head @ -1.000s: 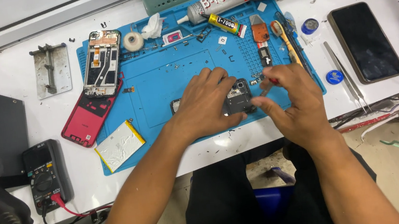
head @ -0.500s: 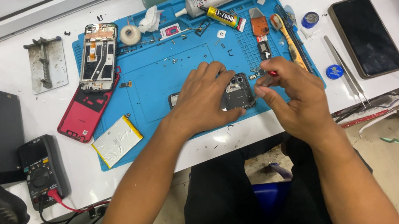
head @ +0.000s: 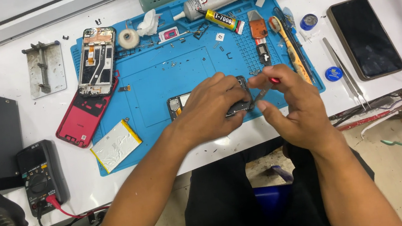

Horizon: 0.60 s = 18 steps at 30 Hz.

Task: Finalizing the assembly of a mobile phone by positioning internal components with tweezers and securing them with a screwdriver.

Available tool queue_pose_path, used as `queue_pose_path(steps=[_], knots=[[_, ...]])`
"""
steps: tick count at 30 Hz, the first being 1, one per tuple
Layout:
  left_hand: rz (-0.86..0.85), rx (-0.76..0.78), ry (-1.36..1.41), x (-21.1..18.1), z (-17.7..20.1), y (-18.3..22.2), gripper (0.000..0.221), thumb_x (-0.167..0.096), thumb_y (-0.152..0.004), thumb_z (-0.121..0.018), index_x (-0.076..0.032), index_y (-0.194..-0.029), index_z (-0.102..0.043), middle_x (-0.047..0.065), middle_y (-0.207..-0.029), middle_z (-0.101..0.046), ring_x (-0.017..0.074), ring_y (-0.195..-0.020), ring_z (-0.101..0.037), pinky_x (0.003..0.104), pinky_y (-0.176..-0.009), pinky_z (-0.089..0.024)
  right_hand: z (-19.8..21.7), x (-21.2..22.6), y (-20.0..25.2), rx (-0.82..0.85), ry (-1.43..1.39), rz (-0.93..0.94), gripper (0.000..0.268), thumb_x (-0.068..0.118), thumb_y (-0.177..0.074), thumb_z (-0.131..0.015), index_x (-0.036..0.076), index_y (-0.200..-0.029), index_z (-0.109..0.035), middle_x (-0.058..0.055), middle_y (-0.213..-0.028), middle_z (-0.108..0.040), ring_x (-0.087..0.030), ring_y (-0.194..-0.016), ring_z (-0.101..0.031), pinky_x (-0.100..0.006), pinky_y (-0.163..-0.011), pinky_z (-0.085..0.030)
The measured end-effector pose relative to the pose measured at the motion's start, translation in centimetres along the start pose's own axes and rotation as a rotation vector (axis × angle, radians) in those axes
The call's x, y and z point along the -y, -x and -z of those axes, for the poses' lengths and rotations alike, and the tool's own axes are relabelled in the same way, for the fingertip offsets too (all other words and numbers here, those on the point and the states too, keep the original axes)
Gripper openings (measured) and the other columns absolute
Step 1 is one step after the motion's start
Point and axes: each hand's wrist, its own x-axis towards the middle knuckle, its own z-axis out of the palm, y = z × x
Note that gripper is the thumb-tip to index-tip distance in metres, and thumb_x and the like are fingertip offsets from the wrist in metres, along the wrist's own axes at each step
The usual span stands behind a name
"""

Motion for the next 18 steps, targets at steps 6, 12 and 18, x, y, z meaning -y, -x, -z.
queue_pose_path(steps=[6,12,18], knots=[[-0.032,0.024,-0.029,-0.5,-0.3,0.1,0.019,-0.015,-0.082,-0.075,-0.006,-0.098,-0.078,0.007,-0.087,-0.066,0.0221,-0.080,-0.054,0.035,-0.072,-0.044,0.2,-0.7,0.7,-0.017,0.009,0.006,0.045,-0.011,-0.094,-0.065,-0.013,-0.136,-0.049,-0.023,-0.104,-0.065,-0.036,-0.094,-0.073,-0.049,-0.085,-0.062],[-0.024,0.034,-0.028,-0.3,-0.5,0.1,0.021,-0.014,-0.081,-0.074,-0.004,-0.099,-0.078,0.010,-0.090,-0.068,0.0230,-0.081,-0.056,0.035,-0.072,-0.045,0.5,-1.1,0.7,0.002,0.051,0.006,0.057,-0.010,-0.091,-0.069,-0.011,-0.142,-0.044,-0.024,-0.106,-0.062,-0.038,-0.096,-0.072,-0.052,-0.086,-0.061],[-0.016,0.046,-0.030,-0.6,-0.2,0.0,0.026,-0.014,-0.078,-0.075,-0.003,-0.101,-0.078,0.011,-0.091,-0.069,0.0233,-0.081,-0.057,0.036,-0.072,-0.045,0.6,-0.9,0.9,0.000,0.033,-0.022,0.058,-0.009,-0.093,-0.066,-0.010,-0.144,-0.040,-0.025,-0.109,-0.063,-0.039,-0.100,-0.072,-0.052,-0.089,-0.061]])
